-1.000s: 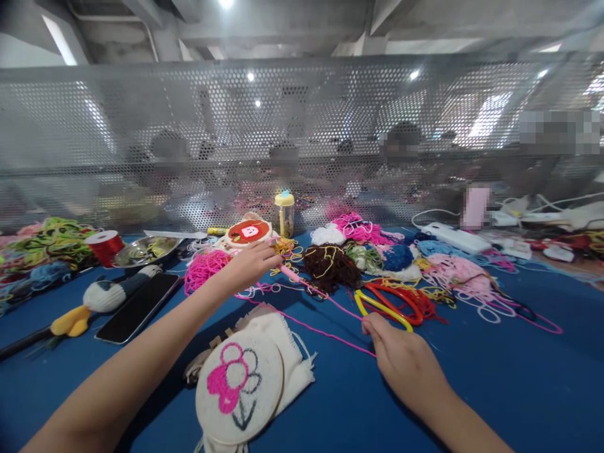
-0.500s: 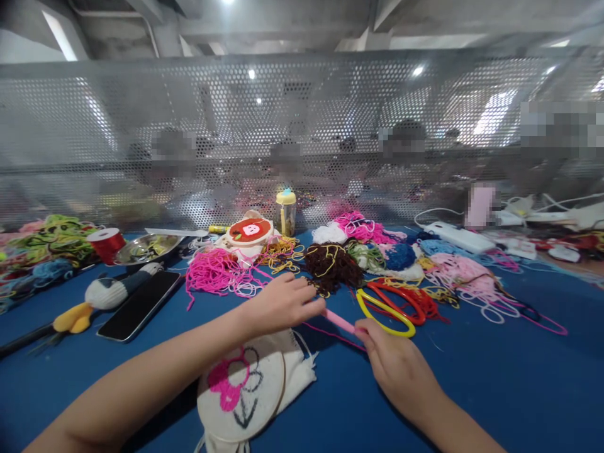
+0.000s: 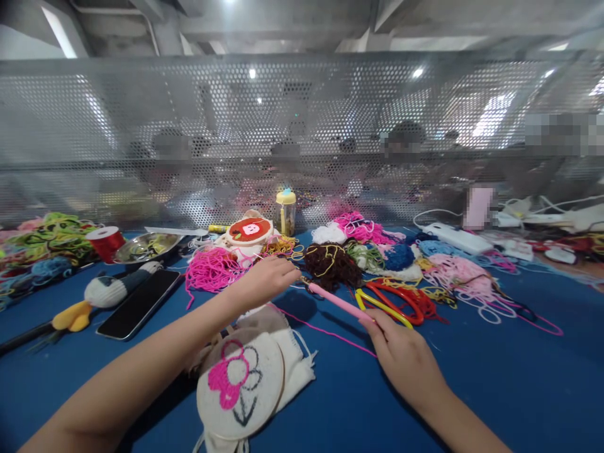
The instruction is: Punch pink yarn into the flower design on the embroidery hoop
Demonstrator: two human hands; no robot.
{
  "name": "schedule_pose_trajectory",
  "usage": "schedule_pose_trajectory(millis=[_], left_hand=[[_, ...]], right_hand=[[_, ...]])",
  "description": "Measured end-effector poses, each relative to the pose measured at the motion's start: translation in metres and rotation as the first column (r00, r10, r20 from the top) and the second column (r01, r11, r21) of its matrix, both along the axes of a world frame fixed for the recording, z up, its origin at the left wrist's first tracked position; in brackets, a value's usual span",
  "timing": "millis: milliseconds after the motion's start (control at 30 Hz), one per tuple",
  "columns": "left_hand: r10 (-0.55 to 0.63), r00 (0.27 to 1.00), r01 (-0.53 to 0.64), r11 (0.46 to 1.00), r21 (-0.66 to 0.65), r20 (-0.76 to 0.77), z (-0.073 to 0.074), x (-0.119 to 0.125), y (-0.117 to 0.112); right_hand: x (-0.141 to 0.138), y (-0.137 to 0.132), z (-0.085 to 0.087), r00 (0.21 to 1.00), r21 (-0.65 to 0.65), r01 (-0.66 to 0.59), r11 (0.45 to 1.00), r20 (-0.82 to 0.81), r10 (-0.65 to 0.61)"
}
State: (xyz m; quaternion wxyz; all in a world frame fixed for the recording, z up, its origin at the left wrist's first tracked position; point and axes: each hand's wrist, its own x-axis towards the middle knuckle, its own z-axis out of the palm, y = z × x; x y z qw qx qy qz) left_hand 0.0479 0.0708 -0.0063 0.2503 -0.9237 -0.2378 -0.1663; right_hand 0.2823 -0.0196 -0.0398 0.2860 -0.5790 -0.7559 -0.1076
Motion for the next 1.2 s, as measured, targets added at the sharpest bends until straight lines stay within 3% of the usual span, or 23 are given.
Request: schedule_pose_trajectory(millis=[167,433,800,1033,1200], left_hand=[[0.052,0.999,-0.053,0.998,-0.018,-0.015,-0.003,-0.030,0.032],[0.350,0.923,-0.348,0.937,-0.041,0.160,-0.007,-0.064,0.054],[0.543,0.824,-0.526,0.840,-0.138,0.162,-0.003,-0.069,0.051],[0.597,0.790,-0.568,0.799,-0.196,0.141,-0.003,-0.071,0.052],[0.605,0.780,-0.556,0.787,-0.269,0.161,-0.003,-0.070,0.053]], right_hand=[[-0.001,0.003,0.001,0.998,-0.087,-0.013,0.996,-0.067,0.008],[0.000,0.002,0.004,0.978,-0.168,0.079,0.983,-0.176,-0.109],[0.001,0.001,0.012,0.889,-0.172,0.214,0.962,-0.373,-0.265],[0.003,0.001,0.010,0.886,-0.159,0.172,0.972,-0.407,-0.223],[0.002,0.000,0.013,0.871,-0.218,0.159,0.963,-0.429,-0.241]])
